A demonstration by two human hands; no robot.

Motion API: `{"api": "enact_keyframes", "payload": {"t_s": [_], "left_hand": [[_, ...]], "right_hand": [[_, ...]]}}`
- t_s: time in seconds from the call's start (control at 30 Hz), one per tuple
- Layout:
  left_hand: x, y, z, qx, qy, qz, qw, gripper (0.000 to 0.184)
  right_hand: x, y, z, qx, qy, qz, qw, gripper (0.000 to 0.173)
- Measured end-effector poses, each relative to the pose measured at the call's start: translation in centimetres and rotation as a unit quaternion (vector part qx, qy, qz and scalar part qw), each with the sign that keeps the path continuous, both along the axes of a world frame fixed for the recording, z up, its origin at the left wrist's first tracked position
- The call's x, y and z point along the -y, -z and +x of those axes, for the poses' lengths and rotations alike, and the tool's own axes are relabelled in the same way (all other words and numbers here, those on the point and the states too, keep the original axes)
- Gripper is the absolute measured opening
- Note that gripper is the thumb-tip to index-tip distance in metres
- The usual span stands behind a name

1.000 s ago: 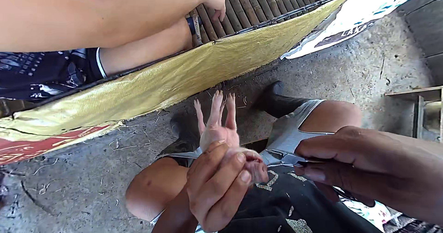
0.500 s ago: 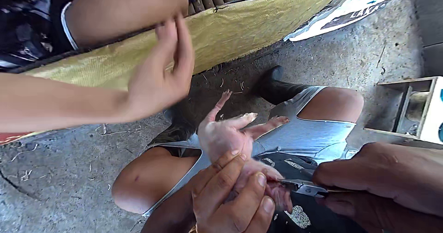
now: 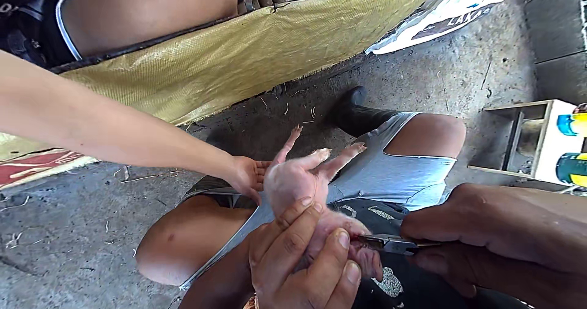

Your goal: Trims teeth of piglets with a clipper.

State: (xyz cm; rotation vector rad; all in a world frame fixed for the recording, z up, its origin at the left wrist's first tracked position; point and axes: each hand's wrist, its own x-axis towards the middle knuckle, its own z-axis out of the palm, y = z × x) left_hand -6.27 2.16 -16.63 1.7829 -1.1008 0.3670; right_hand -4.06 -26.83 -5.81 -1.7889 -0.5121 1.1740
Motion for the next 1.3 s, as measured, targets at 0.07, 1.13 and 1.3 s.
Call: {"api": "enact_keyframes", "payload": {"t_s": [0.07, 1.13, 1.3], "left_hand": [[-0.1, 0.2, 0.1, 0.021, 0.008, 0.007, 1.0, 0.019], [0.4, -0.8, -0.2, 0.02, -0.022, -0.003, 1.0, 0.02], [0.3, -0.4, -0.4, 0.066, -0.025, -0.002, 0.998, 0.023]], "right_hand": [[0.1, 0.1, -0.3, 0.037, -0.004, -0.005, 0.999, 0.026], [0.1, -0.1, -1.3, -0.129, 0.068, 0.058, 0.988, 0.025], [0.1, 0.1, -1.8, -0.163, 0.085, 0.072, 0.98, 0.028]]}}
